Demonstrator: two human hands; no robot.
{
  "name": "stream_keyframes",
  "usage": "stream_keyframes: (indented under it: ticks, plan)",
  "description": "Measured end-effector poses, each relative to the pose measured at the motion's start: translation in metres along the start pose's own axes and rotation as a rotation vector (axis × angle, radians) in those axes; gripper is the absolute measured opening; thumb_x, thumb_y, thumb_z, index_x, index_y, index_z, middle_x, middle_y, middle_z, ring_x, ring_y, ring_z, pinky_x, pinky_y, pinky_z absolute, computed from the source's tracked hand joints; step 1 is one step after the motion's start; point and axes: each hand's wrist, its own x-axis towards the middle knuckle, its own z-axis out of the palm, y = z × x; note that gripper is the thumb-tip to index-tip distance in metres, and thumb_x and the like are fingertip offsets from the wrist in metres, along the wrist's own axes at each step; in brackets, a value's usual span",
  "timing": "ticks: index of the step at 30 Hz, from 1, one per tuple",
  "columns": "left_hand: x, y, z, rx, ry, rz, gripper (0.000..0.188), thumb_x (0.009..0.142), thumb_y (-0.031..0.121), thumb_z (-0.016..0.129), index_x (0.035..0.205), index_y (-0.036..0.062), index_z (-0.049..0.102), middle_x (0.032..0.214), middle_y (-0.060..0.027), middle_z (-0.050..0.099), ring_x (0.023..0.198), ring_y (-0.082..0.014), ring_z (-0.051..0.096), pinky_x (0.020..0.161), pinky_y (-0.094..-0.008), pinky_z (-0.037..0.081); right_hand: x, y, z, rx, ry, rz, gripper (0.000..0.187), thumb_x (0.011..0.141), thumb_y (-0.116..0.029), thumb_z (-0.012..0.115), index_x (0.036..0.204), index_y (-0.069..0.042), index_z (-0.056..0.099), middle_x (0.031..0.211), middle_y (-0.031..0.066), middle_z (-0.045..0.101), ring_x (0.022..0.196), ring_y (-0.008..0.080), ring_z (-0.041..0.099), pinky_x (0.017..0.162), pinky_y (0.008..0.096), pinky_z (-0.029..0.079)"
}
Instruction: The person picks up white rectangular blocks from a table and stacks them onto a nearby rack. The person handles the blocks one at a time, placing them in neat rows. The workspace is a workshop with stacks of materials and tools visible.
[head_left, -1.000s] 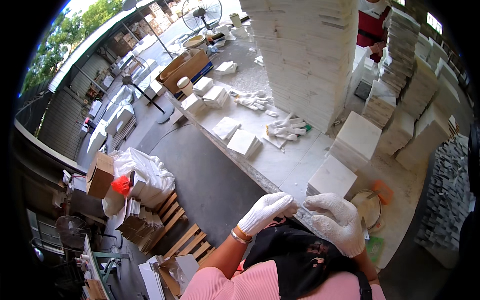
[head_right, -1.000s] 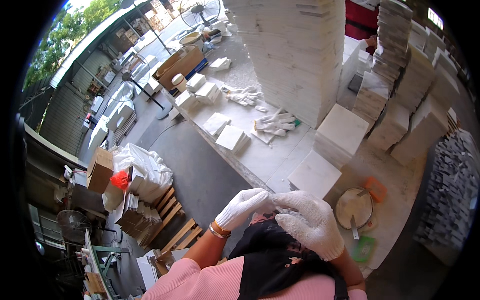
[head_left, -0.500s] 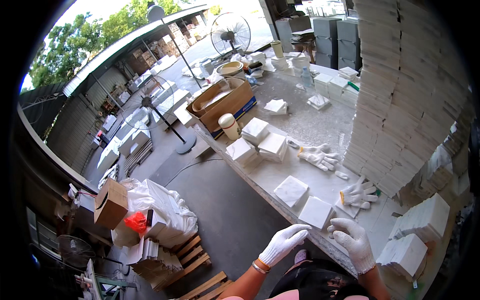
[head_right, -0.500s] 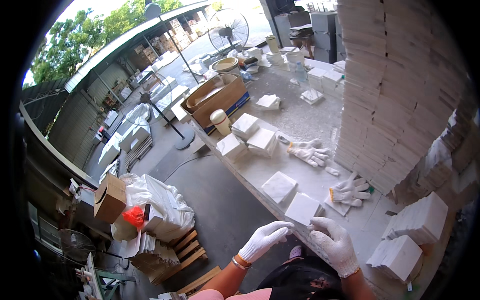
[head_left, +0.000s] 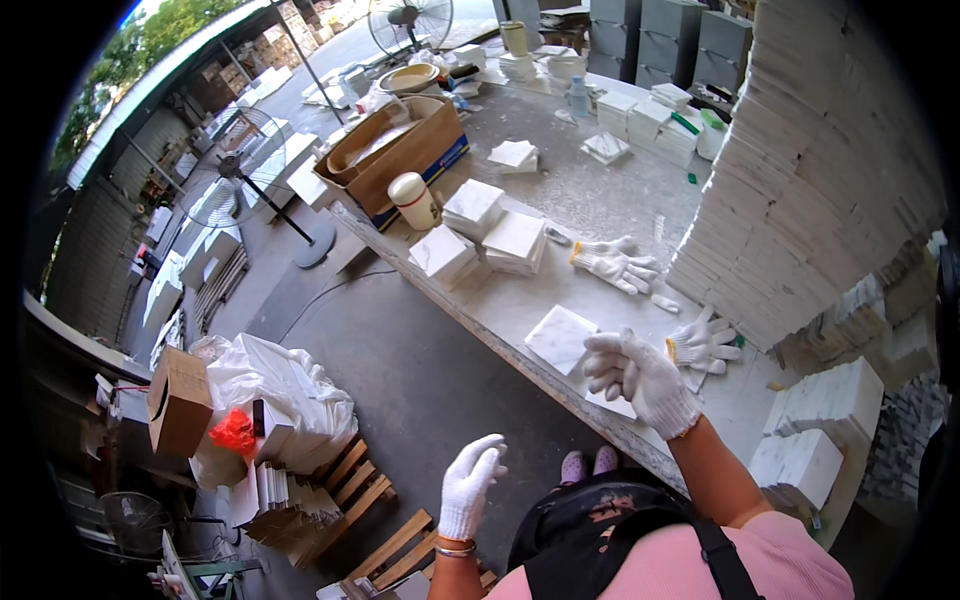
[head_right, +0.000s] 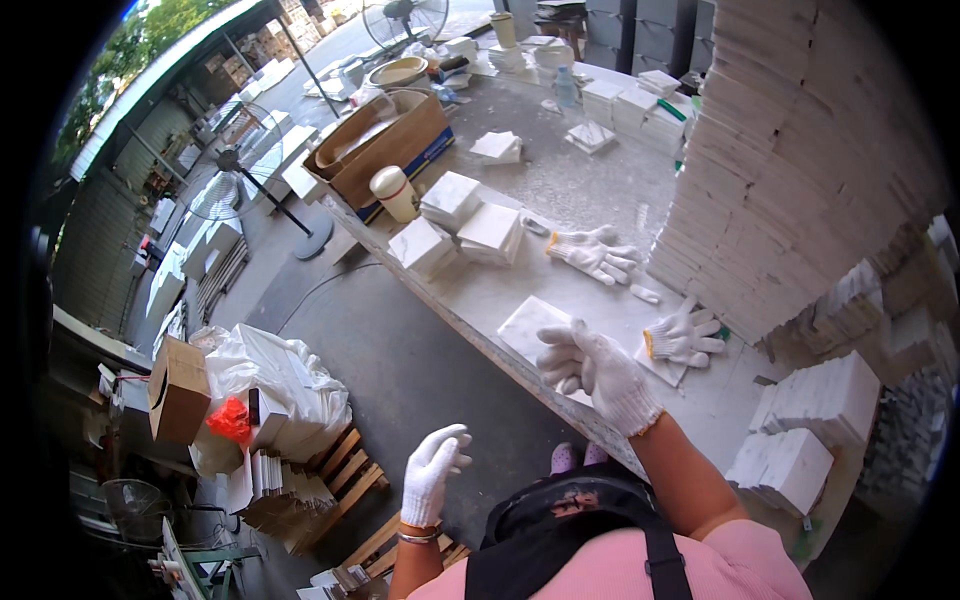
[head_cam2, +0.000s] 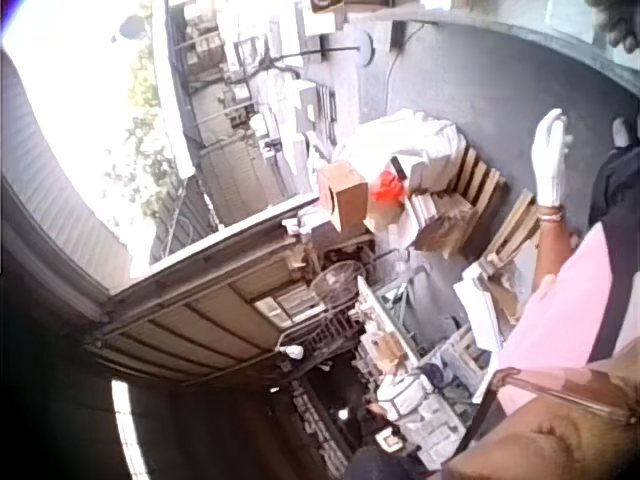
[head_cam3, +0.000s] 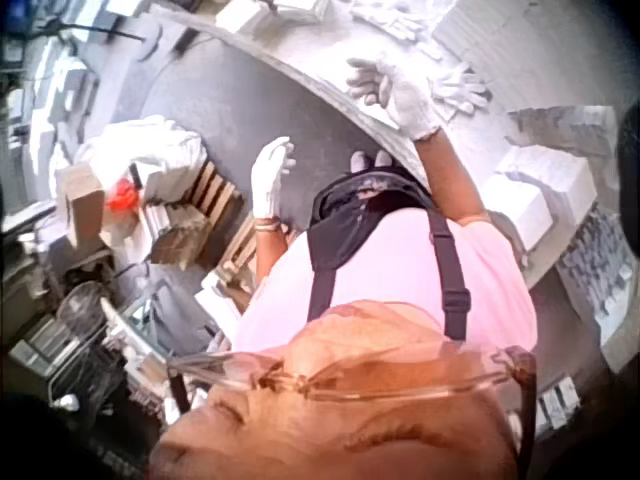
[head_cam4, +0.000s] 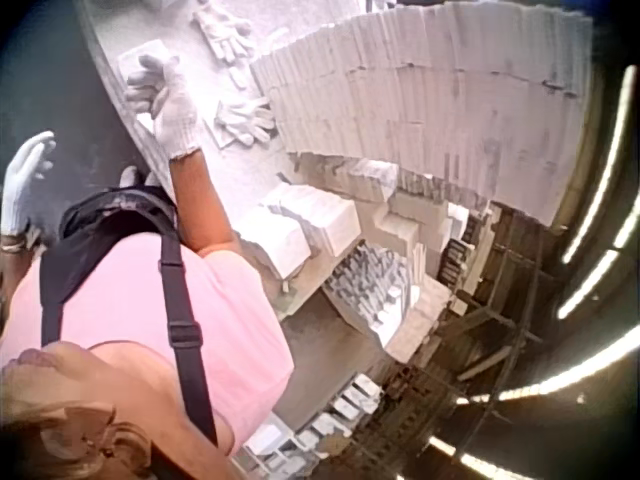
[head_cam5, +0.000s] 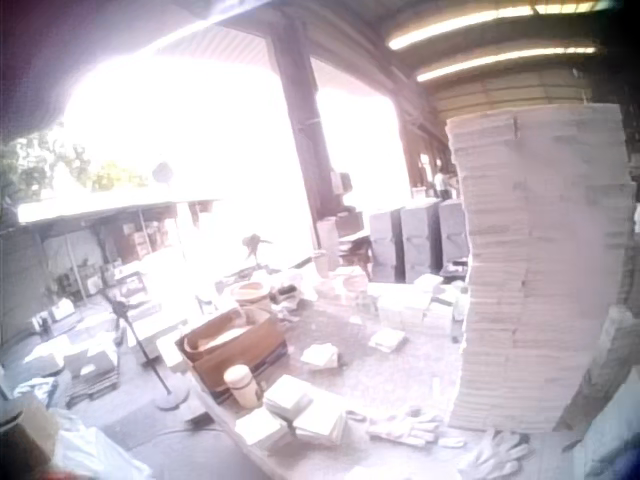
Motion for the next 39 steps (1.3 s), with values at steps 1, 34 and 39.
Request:
stream_keyframes:
  ticks: [1,34,39]
  plan:
    - [-0.001,-0.005,-0.01,0.001,0.057,0.012,0.036,0.102,0.025,0.058,0.129,0.0021,0.065,0.113,-0.0088,0.072,0.086,-0.0123,0.068,0.074,-0.0236,0.049,0.009,0.001,-0.002,0.053,-0.026,0.02,0.061,0.106,-0.053,0.044,0.129,0.001,0.062,0.102,0.011,0.069,0.085,0.0167,0.066,0.073,0.0274,0.051]
    - [0.444,0.097,-0.262,0.161,-0.095,0.47,0.044,0.098,0.02,0.065,0.136,-0.0009,0.058,0.123,-0.0095,0.066,0.099,-0.0147,0.061,0.087,-0.0281,0.05,0.392,-0.053,0.2,-1.363,0.243,-0.552,0.063,0.086,-0.043,0.075,0.136,-0.007,0.06,0.131,0.02,0.062,0.118,0.0324,0.063,0.101,0.0411,0.05]
    - [0.501,0.13,-0.252,0.146,-0.122,0.425,0.045,0.097,0.02,0.067,0.135,-0.0031,0.059,0.129,-0.0163,0.065,0.118,-0.0224,0.062,0.103,-0.0331,0.047,0.476,-0.054,0.223,-1.611,0.174,-0.517,0.073,0.078,-0.057,0.07,0.135,-0.013,0.059,0.121,0.0187,0.062,0.113,0.0363,0.063,0.096,0.0468,0.051]
